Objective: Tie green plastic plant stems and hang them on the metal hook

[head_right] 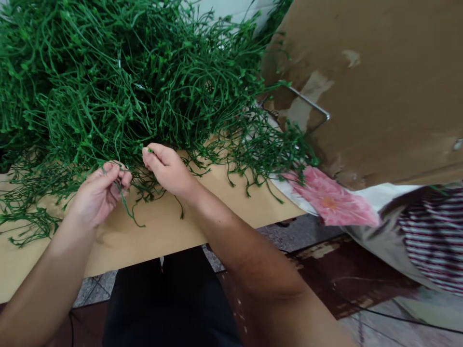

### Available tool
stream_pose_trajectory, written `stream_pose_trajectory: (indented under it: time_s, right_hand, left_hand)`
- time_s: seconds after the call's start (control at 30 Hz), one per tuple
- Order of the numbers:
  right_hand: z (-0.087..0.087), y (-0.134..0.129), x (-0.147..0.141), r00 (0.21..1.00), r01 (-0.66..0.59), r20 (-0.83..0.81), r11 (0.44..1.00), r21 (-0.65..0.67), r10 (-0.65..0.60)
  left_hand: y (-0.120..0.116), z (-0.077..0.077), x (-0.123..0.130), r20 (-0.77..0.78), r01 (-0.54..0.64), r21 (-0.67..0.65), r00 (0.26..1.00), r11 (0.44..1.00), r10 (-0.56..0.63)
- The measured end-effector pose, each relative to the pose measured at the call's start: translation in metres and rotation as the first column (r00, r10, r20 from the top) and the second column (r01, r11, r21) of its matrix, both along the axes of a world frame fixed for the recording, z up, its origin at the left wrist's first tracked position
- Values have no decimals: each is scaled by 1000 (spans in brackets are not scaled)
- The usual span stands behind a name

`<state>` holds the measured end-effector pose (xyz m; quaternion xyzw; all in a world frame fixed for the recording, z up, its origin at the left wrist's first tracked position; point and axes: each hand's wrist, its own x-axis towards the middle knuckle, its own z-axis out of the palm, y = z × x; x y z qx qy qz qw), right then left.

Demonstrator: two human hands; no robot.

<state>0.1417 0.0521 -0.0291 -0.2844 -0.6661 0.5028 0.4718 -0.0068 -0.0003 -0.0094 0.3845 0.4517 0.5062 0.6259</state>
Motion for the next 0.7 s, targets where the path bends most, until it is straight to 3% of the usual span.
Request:
stream_pose_trajectory:
  time_s: [0.17, 0.4, 0.7]
  right_hand:
    - [1, -11, -4, 992, -122, -29, 985, -121, 120]
    - [-7, -13, -9, 965, -185, 143, 957, -221, 220]
    - [2, -17, -9, 963, -268, -51, 915, -300, 265]
  left_hand:
    - [3, 0, -10, 182, -100, -93, 976, 991, 116]
    - [3, -2, -6, 194, -69, -72, 978, 995, 82]
    - [2, 0, -4, 286, -85, -111, 952, 990, 114]
